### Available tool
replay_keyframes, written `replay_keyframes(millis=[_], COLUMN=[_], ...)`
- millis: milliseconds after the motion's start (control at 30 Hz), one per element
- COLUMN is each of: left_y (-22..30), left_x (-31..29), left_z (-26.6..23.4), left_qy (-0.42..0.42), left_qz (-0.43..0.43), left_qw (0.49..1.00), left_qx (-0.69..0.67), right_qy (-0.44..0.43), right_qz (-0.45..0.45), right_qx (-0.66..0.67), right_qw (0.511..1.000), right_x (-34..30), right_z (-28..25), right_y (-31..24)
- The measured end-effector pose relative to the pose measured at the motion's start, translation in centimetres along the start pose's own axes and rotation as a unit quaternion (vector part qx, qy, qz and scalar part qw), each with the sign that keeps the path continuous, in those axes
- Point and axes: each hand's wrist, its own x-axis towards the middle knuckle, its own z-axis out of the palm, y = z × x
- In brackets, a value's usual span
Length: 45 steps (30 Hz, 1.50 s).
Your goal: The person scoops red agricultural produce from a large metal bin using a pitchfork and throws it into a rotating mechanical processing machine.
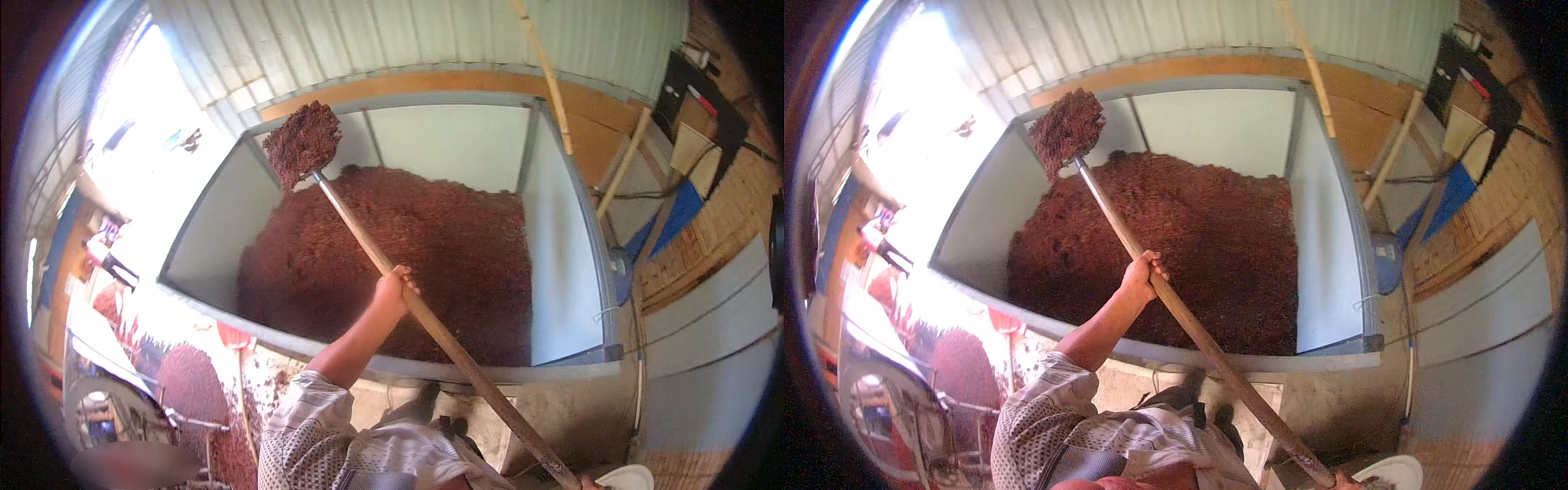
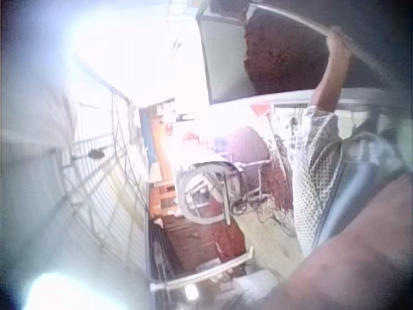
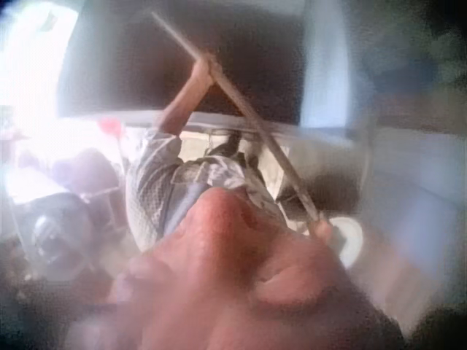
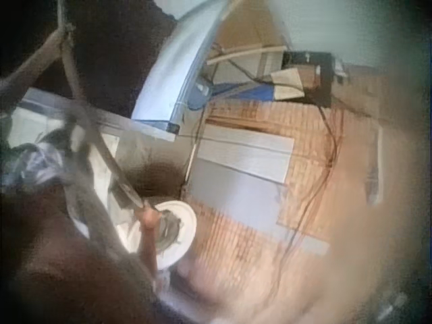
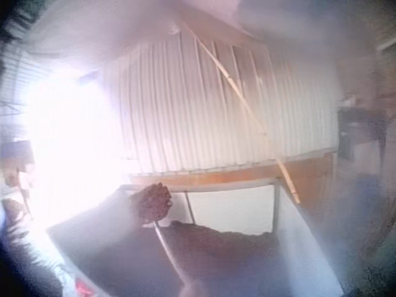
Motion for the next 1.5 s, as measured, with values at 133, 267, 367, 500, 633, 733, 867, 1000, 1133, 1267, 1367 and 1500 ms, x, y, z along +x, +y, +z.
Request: replay_keyframes(millis=[133, 267, 367, 500, 633, 733, 867, 1000, 1133, 1267, 1367, 1500], left_y=[2.3, 2.7, 2.4, 1.1, -1.7, -4.8, -10.5, -15.0, -18.0, -19.6, -19.9, -15.3], left_x=[-5.2, -10.0, -14.0, -19.0, -23.3, -25.0, -26.8, -30.1, -31.7, -34.1, -36.2, -40.4], left_z=[-4.4, -7.8, -10.8, -15.5, -21.2, -25.8, -32.2, -36.9, -40.7, -45.2, -48.9, -52.3], left_qy=[0.022, 0.059, 0.091, 0.149, 0.208, 0.256, 0.245, 0.269, 0.305, 0.344, 0.329, 0.394], left_qz=[0.059, 0.117, 0.138, 0.170, 0.176, 0.167, 0.133, 0.086, 0.074, 0.057, 0.087, 0.148], left_qw=[0.997, 0.989, 0.982, 0.966, 0.943, 0.925, 0.917, 0.883, 0.846, 0.797, 0.783, 0.779], left_qx=[-0.040, -0.064, -0.094, -0.127, -0.189, -0.224, -0.286, -0.375, -0.431, -0.493, -0.522, -0.464], right_qy=[-0.006, -0.057, -0.022, 0.021, 0.101, 0.163, 0.110, -0.030, 0.051, 0.032, 0.027, -0.020], right_qz=[-0.080, -0.083, -0.239, -0.373, -0.382, -0.399, -0.419, -0.225, -0.318, -0.319, -0.361, -0.424], right_qx=[0.049, 0.061, -0.020, -0.100, -0.137, -0.164, -0.184, -0.100, -0.345, -0.385, -0.367, -0.318], right_qw=[0.996, 0.993, 0.971, 0.922, 0.908, 0.887, 0.882, 0.969, 0.882, 0.866, 0.857, 0.848], right_x=[2.4, 2.1, 6.3, 9.9, 12.6, 14.9, 16.0, 14.9, 12.9, 10.4, 9.1, 6.6], right_z=[0.2, -4.5, -1.8, -1.4, 0.5, 1.7, -0.3, -2.8, -5.9, -6.8, -4.4, 1.9], right_y=[2.3, -0.2, 3.2, 3.4, 2.4, 2.4, 1.9, -0.8, -4.5, -9.6, -13.6, -20.0])
